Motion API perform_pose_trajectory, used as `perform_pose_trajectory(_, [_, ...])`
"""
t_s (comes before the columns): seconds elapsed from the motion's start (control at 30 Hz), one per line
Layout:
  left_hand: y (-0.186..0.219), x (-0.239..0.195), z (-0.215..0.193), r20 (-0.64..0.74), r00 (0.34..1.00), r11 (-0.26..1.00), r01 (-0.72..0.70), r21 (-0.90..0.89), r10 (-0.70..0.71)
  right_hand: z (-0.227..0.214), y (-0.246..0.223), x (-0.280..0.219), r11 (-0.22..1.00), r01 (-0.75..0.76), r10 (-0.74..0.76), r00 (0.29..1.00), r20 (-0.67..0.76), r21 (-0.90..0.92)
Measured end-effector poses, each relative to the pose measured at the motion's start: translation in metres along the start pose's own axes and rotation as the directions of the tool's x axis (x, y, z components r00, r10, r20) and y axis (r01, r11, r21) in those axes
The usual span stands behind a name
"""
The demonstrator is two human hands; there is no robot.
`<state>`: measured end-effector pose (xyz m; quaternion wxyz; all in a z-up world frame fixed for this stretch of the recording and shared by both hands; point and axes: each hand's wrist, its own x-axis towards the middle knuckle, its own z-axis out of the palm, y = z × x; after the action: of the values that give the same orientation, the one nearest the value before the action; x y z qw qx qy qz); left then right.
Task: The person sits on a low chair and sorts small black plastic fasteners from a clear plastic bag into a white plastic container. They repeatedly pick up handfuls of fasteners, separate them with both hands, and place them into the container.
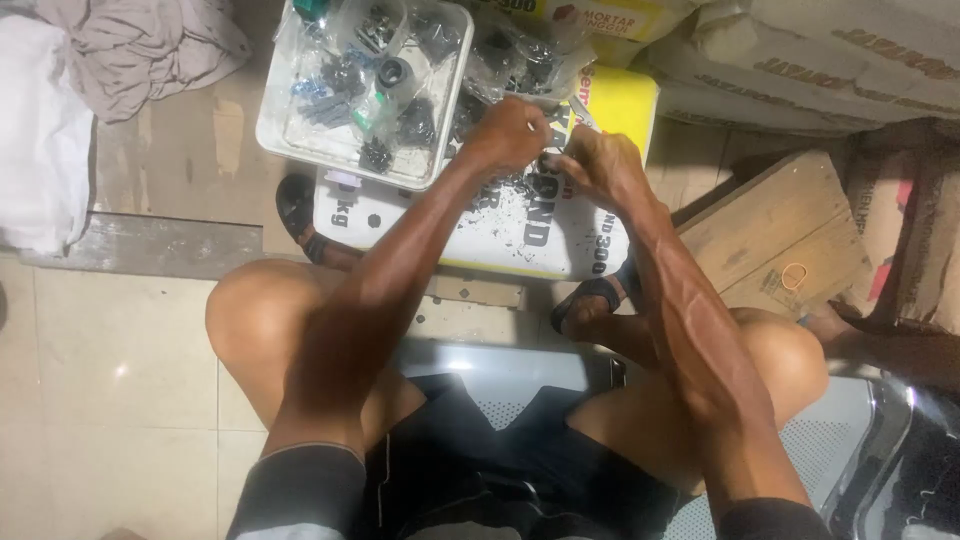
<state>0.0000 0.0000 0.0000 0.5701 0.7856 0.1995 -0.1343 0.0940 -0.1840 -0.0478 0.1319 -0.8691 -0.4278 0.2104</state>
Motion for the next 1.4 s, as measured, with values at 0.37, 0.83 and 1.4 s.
perform_pose_trajectory(0.37, [-0.014, 0.006, 0.003, -0.094, 0.995, 0.994, -0.052, -0.092, 0.044, 0.014, 0.014, -0.007, 0.991, 0.019, -0.019, 1.000, 0.000, 0.134])
perform_pose_trajectory(0.83, [-0.019, 0.014, 0.007, -0.110, 0.992, 0.998, 0.051, -0.042, -0.055, 0.066, 0.002, 0.051, 0.998, -0.047, 0.057, 0.925, -0.376, 0.035])
perform_pose_trajectory(1.4, [-0.001, -0.003, 0.015, -0.179, 0.980, 0.915, 0.007, -0.403, -0.086, -0.034, -0.047, -0.009, 0.382, -0.166, 0.310, 0.950, 0.044, 0.909])
